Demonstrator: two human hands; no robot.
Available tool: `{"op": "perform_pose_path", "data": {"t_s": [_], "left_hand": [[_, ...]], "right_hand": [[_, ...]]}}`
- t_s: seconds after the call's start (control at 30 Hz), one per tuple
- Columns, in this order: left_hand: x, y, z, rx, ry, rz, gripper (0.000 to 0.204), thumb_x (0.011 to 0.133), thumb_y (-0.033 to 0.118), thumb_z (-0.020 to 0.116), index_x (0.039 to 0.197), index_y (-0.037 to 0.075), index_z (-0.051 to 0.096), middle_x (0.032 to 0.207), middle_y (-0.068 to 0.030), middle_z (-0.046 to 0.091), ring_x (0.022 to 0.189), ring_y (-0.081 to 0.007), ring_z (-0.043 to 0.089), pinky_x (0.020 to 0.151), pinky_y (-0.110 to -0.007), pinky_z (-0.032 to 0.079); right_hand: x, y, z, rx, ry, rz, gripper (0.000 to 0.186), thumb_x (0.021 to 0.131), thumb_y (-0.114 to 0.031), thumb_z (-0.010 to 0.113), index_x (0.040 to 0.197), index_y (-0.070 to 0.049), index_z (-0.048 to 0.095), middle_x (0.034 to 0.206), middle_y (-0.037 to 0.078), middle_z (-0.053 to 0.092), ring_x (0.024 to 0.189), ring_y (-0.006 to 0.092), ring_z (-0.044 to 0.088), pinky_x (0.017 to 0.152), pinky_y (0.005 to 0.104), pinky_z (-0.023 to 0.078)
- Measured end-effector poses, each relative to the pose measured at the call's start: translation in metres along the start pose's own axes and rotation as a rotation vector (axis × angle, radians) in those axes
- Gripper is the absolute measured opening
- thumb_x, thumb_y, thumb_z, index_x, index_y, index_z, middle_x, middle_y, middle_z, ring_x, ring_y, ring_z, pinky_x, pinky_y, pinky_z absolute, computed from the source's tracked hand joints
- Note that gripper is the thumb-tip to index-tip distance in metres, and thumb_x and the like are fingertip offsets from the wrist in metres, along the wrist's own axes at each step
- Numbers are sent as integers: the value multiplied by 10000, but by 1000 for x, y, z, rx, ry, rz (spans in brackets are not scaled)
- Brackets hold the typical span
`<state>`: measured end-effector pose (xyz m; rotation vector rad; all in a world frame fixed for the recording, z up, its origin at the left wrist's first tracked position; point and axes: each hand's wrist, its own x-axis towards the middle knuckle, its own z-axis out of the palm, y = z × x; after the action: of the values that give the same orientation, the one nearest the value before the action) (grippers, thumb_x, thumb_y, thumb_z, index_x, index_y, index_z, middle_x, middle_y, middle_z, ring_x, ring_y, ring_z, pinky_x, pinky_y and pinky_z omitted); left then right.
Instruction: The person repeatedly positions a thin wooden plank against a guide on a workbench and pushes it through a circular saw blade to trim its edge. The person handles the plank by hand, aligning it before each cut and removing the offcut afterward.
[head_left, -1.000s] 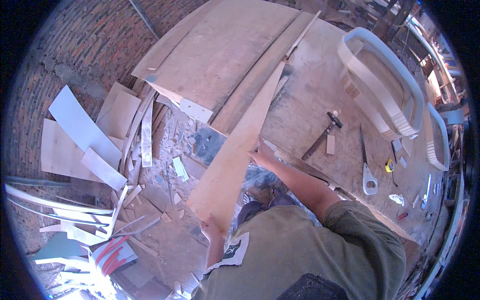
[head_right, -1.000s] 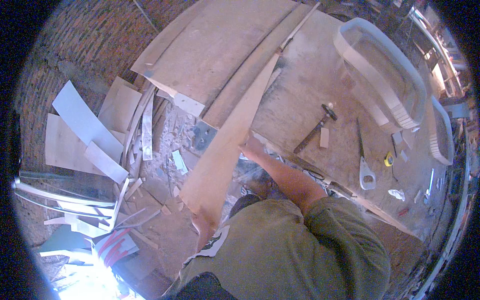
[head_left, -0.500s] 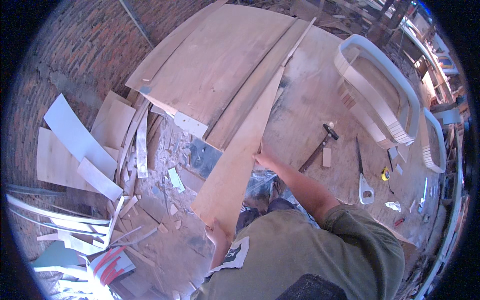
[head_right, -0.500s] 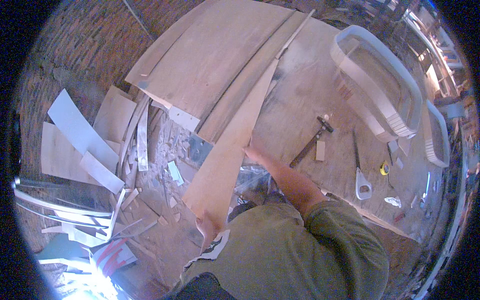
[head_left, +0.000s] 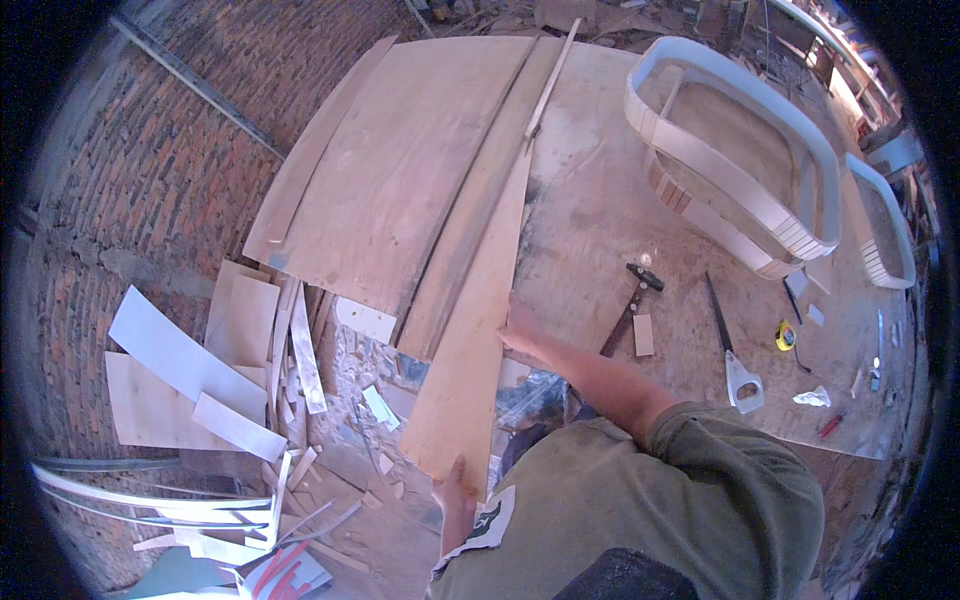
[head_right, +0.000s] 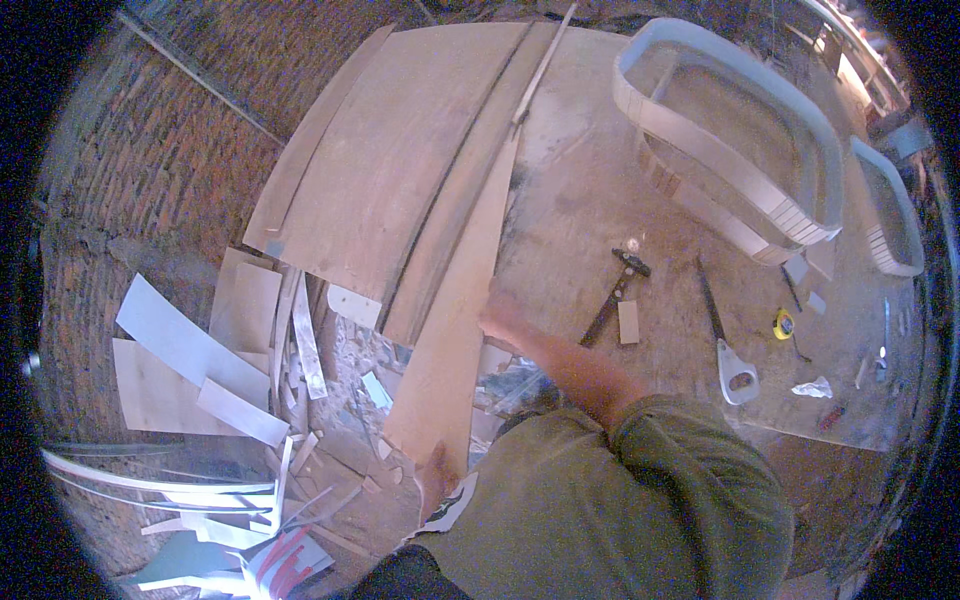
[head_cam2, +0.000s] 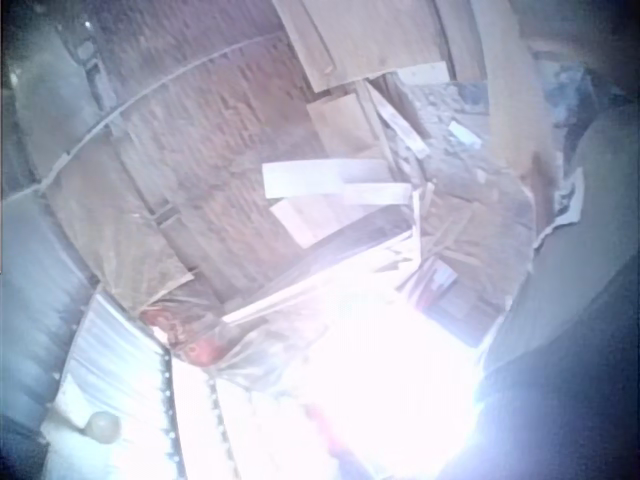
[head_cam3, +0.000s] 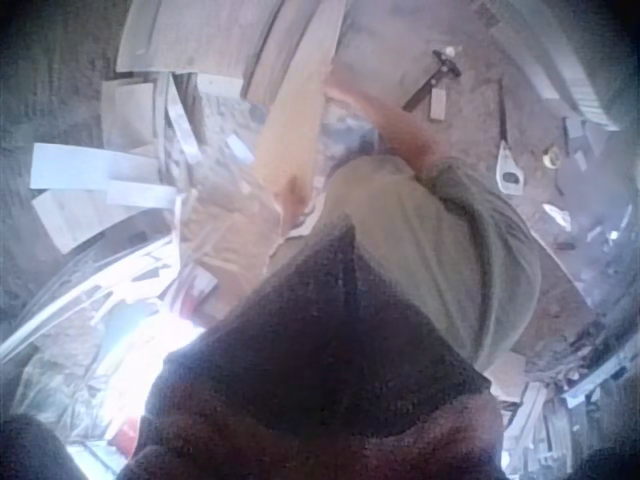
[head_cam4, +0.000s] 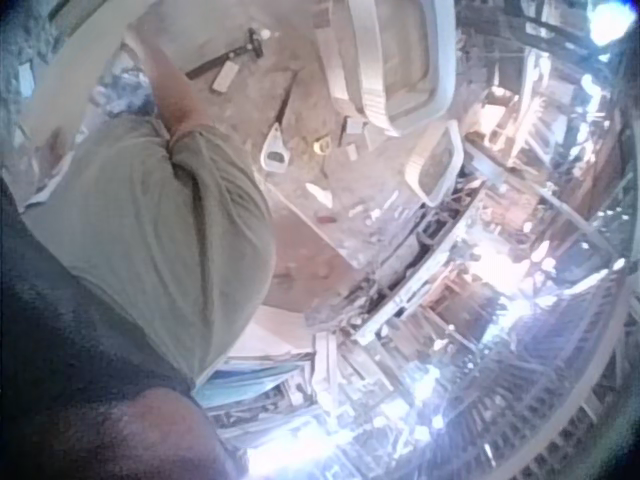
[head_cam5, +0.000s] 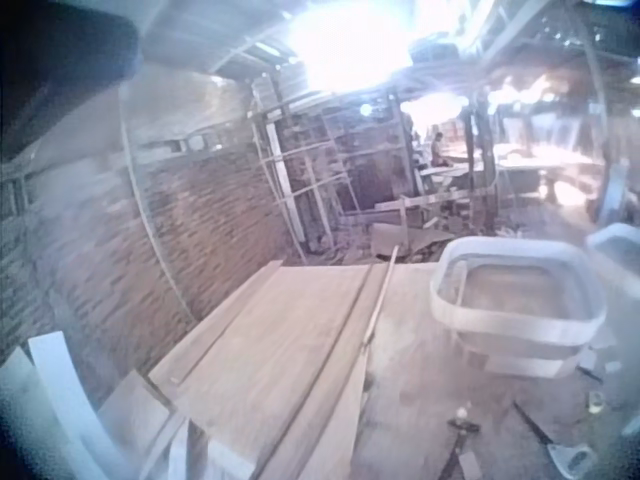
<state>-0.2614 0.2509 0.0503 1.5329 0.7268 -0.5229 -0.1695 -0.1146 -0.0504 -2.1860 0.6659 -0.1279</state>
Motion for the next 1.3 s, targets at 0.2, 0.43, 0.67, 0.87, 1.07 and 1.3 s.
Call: {"op": "perform_pose_path", "data": {"t_s": [0.2, 0.43, 0.67, 0.87, 1.07, 1.3], "left_hand": [[-4, 10, 38, 5, -50, -47, 491, 891, 30, 798, 1335, 36, 587, 1176, -105, 713, 972, -269, 727, 689, -419, 614], [16, 4, 71, -41, -86, -50, 510, 899, 86, 806, 1350, 70, 568, 1148, -104, 712, 866, -251, 738, 462, -353, 535], [31, -5, 115, -48, -83, -44, 518, 873, 96, 828, 1317, 89, 562, 1128, -95, 703, 841, -251, 731, 452, -342, 522], [66, -28, 141, -92, -120, 70, 634, 869, 115, 839, 1392, 52, 488, 1150, -103, 696, 869, -263, 729, 476, -373, 551], [74, -26, 176, 78, -146, 173, 708, 903, 136, 818, 1474, 32, 413, 1221, -131, 669, 1005, -288, 709, 720, -390, 623], [101, -28, 189, 53, -225, -92, 698, 929, 228, 811, 1471, 36, 415, 1269, -132, 648, 1056, -282, 690, 758, -443, 612]], "right_hand": [[27, 14, -18, 89, -63, 248, 606, 824, -184, 710, 1339, 97, 559, 945, 215, 760, 774, 356, 762, 777, 465, 616], [41, -23, -90, 35, -86, 207, 607, 809, -183, 709, 1356, 49, 586, 1027, 215, 757, 964, 357, 750, 836, 472, 599], [52, -8, -111, 180, 144, 247, 686, 787, -151, 705, 1440, -14, 546, 1165, 239, 729, 1090, 377, 710, 969, 461, 554], [25, 0, -94, 48, 215, 168, 812, 791, -187, 735, 1523, -3, 435, 1219, 265, 702, 1136, 425, 679, 1019, 495, 518], [-18, -8, -83, 159, 164, 144, 890, 802, -253, 763, 1558, 10, 373, 1206, 295, 691, 1133, 461, 666, 1023, 518, 509], [-4, 4, -77, 129, 53, 261, 939, 818, -260, 768, 1584, 19, 302, 1203, 295, 687, 1103, 460, 672, 957, 532, 537]]}}
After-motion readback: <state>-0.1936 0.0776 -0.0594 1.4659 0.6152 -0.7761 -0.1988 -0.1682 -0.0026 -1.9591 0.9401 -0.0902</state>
